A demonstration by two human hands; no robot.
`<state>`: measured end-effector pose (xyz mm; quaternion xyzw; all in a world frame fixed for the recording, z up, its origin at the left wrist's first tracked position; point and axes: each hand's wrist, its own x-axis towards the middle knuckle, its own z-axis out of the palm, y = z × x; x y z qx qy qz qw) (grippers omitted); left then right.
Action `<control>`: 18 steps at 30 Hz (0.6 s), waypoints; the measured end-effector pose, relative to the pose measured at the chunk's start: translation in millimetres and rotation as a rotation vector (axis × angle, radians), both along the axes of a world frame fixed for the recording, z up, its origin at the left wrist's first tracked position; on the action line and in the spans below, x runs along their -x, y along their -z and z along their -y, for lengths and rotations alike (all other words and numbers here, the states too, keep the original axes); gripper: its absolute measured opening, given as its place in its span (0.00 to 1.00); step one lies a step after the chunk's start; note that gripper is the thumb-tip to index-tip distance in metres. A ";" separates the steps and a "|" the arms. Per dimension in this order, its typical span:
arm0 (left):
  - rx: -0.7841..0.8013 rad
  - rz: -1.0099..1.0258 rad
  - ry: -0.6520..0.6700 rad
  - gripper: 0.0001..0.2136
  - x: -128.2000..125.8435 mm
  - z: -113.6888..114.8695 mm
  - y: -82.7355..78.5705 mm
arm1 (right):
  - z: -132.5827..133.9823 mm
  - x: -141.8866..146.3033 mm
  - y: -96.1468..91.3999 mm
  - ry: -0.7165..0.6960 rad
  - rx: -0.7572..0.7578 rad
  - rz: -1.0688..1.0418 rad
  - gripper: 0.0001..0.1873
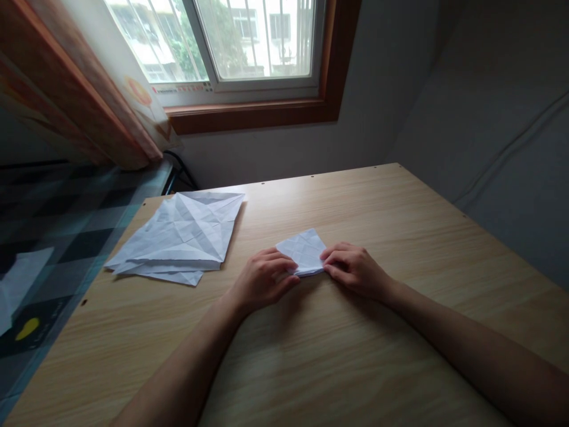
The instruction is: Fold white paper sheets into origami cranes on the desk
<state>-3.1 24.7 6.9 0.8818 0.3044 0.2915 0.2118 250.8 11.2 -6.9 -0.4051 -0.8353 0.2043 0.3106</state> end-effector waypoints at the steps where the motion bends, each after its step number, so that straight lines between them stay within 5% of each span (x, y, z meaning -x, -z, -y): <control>1: 0.015 0.011 -0.001 0.09 -0.5 0.3 -1.0 | 0.2 0.6 -0.2 0.003 0.001 -0.005 0.07; 10: 0.069 0.029 -0.002 0.09 0.4 -2.8 -1.8 | 2.8 5.5 3.0 0.024 -0.083 0.058 0.07; 18: -0.014 -0.046 -0.247 0.09 -3.1 0.1 6.1 | 3.9 7.0 4.5 0.056 -0.093 0.073 0.06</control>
